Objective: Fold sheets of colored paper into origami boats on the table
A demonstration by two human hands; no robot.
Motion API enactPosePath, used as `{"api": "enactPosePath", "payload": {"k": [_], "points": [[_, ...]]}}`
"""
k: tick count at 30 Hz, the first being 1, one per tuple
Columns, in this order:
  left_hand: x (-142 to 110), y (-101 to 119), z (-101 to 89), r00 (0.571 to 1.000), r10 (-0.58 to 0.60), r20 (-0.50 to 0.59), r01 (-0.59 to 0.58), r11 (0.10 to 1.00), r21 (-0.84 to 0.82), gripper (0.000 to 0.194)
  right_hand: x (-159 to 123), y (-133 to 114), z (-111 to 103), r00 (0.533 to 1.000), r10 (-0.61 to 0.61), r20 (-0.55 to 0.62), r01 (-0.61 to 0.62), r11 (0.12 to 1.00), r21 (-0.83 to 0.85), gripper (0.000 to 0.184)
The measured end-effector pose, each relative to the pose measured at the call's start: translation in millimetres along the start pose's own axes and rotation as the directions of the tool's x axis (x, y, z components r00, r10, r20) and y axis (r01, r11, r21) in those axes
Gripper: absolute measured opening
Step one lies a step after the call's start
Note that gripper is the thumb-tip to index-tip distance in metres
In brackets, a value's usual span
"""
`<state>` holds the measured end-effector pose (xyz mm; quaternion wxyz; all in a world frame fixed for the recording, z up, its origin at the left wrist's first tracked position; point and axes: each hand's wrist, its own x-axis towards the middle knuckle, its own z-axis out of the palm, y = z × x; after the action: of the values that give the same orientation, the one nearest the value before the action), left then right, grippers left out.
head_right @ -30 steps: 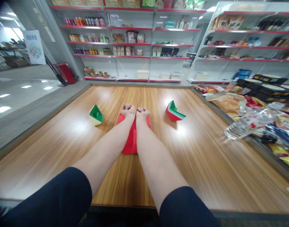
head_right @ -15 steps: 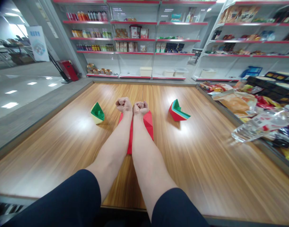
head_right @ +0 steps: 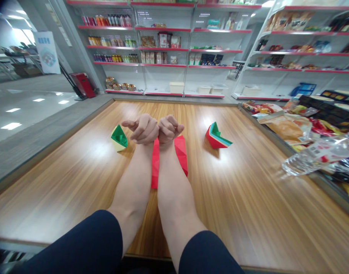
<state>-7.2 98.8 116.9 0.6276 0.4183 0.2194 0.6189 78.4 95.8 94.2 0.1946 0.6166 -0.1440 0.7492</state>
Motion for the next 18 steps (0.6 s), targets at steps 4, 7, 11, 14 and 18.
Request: {"api": "enactPosePath", "payload": {"k": [4, 7, 11, 14, 18], "points": [[-21.6, 58.6, 15.1, 0.816, -0.392, 0.425, 0.139, 0.846, 0.514, 0.054, 27.7, -0.7, 38.3, 0.82, 0.513, -0.255, -0.572, 0.753, -0.326, 0.033], [-49.3, 95.2, 32.3, 0.797, -0.49, 0.352, 0.047, 0.632, 0.774, 0.034, 59.2, 3.7, 78.7, 0.237, 0.464, -0.854, -0.969, 0.046, -0.245, 0.038], [-56.1, 103.4, 35.4, 0.899, -0.433, 0.07, 0.03, 0.219, 0.975, 0.032, 86.7, 7.4, 102.9, -0.219, -0.321, -0.922, -0.856, -0.391, 0.339, 0.043], [-36.7, 88.8, 14.3, 0.962, -0.262, -0.078, 0.055, -0.094, 0.994, 0.053, 77.4, -4.8, 98.2, -0.193, -0.713, -0.674, -0.733, -0.351, 0.582, 0.045], [-30.0, 46.5, -30.8, 0.976, -0.148, 0.157, -0.173, -0.097, 0.98, 0.071, 22.3, -24.2, 98.2, 0.107, -0.879, -0.466, -0.525, -0.447, 0.724, 0.037]]}}
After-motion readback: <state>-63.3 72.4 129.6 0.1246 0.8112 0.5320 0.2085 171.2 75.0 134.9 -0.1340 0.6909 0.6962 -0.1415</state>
